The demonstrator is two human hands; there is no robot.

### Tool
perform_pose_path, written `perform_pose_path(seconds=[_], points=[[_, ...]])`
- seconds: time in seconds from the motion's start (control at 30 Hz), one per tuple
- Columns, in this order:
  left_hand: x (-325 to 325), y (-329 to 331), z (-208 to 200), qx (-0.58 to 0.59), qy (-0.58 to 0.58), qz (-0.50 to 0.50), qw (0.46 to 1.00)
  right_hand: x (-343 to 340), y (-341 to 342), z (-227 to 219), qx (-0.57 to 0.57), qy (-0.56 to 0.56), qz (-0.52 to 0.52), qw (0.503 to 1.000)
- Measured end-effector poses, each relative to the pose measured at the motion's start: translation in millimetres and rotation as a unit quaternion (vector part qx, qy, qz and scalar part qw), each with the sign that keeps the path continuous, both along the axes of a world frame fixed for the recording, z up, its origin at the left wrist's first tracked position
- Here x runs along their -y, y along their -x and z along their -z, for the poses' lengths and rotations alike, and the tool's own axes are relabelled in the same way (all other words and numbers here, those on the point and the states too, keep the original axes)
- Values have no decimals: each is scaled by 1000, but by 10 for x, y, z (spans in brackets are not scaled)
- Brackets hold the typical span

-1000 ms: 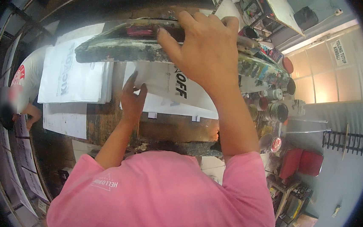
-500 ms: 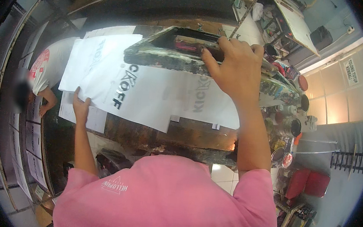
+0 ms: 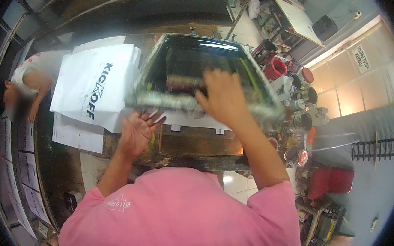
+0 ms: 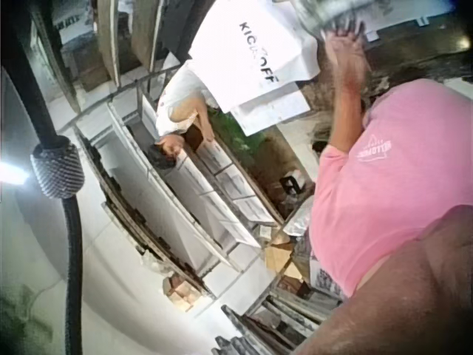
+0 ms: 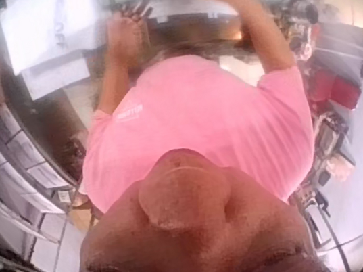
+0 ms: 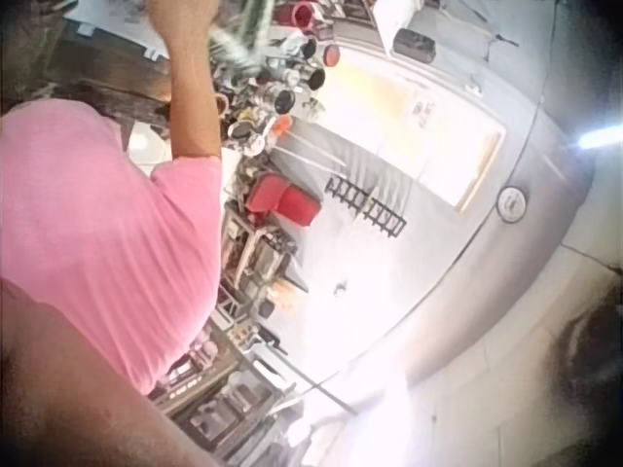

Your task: The person screen prints a design onto white plastic bags by lowering a screen frame, pulling ink across it with a squeegee, and lifting the frame to reveal the printed logo. They repeatedly place a new bag onto the platen and move the finished bags onto a stack.

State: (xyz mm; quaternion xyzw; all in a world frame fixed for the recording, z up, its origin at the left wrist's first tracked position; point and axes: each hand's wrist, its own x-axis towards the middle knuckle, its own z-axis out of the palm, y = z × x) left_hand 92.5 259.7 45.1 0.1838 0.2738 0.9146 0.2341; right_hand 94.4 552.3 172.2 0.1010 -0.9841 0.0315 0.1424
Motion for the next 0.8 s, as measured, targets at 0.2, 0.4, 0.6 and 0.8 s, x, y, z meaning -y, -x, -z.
perform_pose_path(seconds=[0.2,0.4,0.6,0.8], points=[[-111,-451,482,326,225,-31,917,-353,15,1445,109,179,-36,977],[-157,-530,1159,430,297,-50,851,-879,1741,2257,47,61,-43,996],[-222,-600,1517,459,350,-94,811,-1068,2577,2773,53,30,-42,997],[-235,-570,1510,428,366,-70,824,-750,1682,2814,21,63,-42,997]])
